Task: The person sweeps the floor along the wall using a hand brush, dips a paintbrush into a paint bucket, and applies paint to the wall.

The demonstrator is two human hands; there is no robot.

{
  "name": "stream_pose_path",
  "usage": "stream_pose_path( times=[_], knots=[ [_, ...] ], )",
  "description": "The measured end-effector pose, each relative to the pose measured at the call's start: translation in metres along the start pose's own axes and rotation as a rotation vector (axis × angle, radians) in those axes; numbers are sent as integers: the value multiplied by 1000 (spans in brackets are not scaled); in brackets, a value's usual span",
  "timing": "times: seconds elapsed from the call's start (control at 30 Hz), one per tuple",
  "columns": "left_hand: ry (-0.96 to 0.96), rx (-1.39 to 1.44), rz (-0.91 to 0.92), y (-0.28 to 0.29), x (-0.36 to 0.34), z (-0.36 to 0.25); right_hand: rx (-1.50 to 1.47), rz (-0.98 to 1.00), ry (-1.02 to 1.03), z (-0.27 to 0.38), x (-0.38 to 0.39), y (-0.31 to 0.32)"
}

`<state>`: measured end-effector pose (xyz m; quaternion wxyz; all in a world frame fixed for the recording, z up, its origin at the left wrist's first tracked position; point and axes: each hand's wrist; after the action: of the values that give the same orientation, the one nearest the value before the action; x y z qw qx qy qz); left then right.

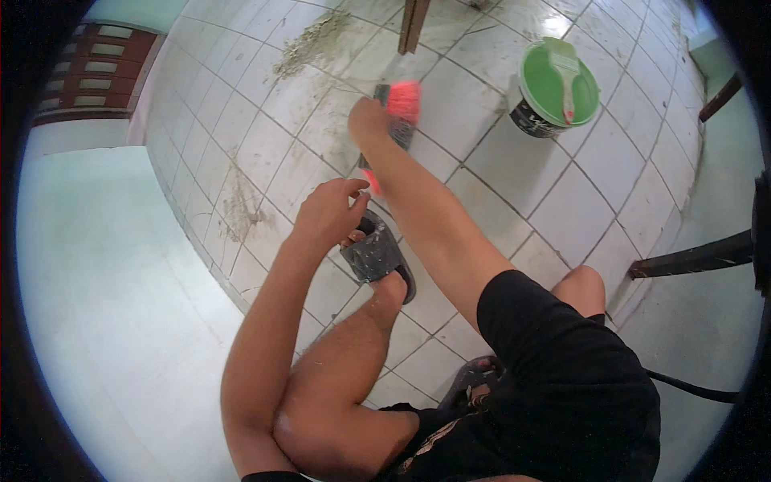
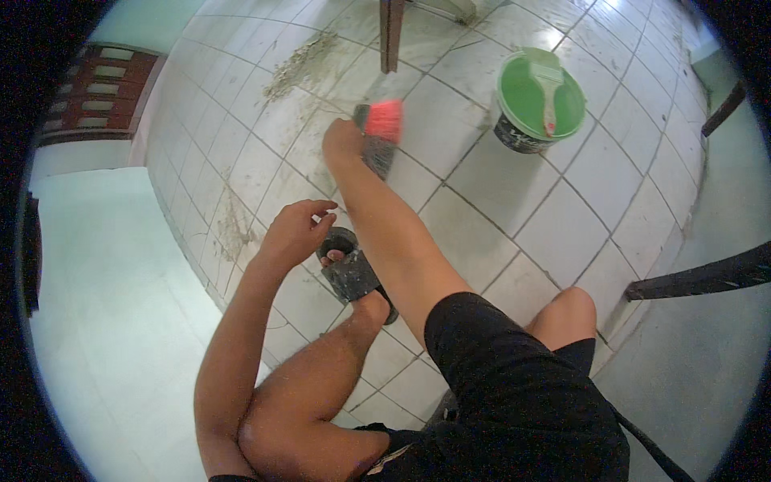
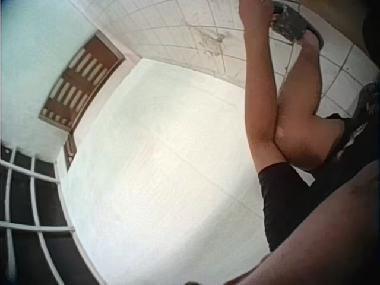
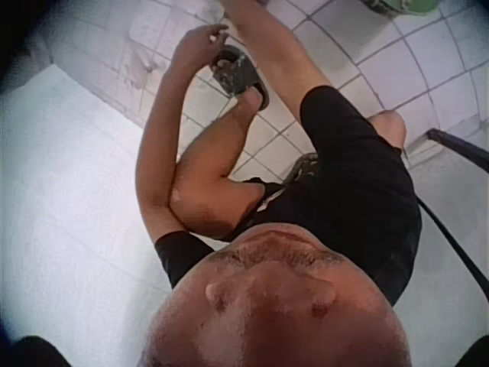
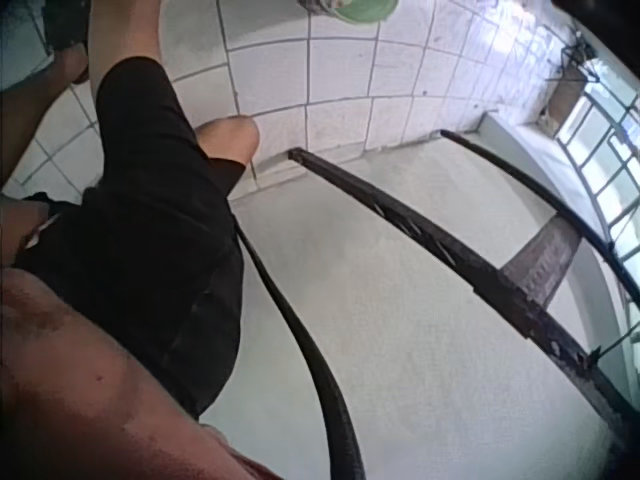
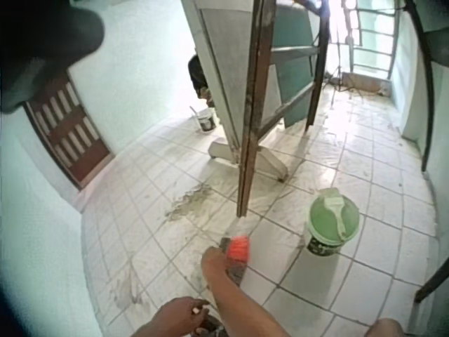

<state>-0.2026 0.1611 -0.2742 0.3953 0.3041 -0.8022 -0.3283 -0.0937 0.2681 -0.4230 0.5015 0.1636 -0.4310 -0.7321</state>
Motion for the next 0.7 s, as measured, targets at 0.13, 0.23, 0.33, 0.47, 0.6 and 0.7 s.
stream_pose_path(
  times=[0.13,0.23,0.33,0.47,0.6,0.7],
  knots=[
    [179,-67,9,10,8,10,-3,85,-17,45,-26,-18],
    [236,-55,66,19,10,21,-126,86,-26,43,-33,-6],
    [233,-17,127,22,9,27,221,49,223,6,-12,26],
    [312,50,273,22,7,23,406,166,139,-52,49,60],
    [350,170,434,16,13,14,530,93,241,-50,68,31],
    [328,88,433,12,20,9,338,119,202,4,34,-23]
  ],
)
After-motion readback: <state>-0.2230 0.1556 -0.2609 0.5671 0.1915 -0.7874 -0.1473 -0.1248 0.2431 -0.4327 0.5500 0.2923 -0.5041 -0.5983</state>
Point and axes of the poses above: each hand's wrist, its own x-axis away from the middle knuckle, its own y-axis out of the back of the hand, z = x × y, and after that the axes turned 10 degrees about x, right-handed
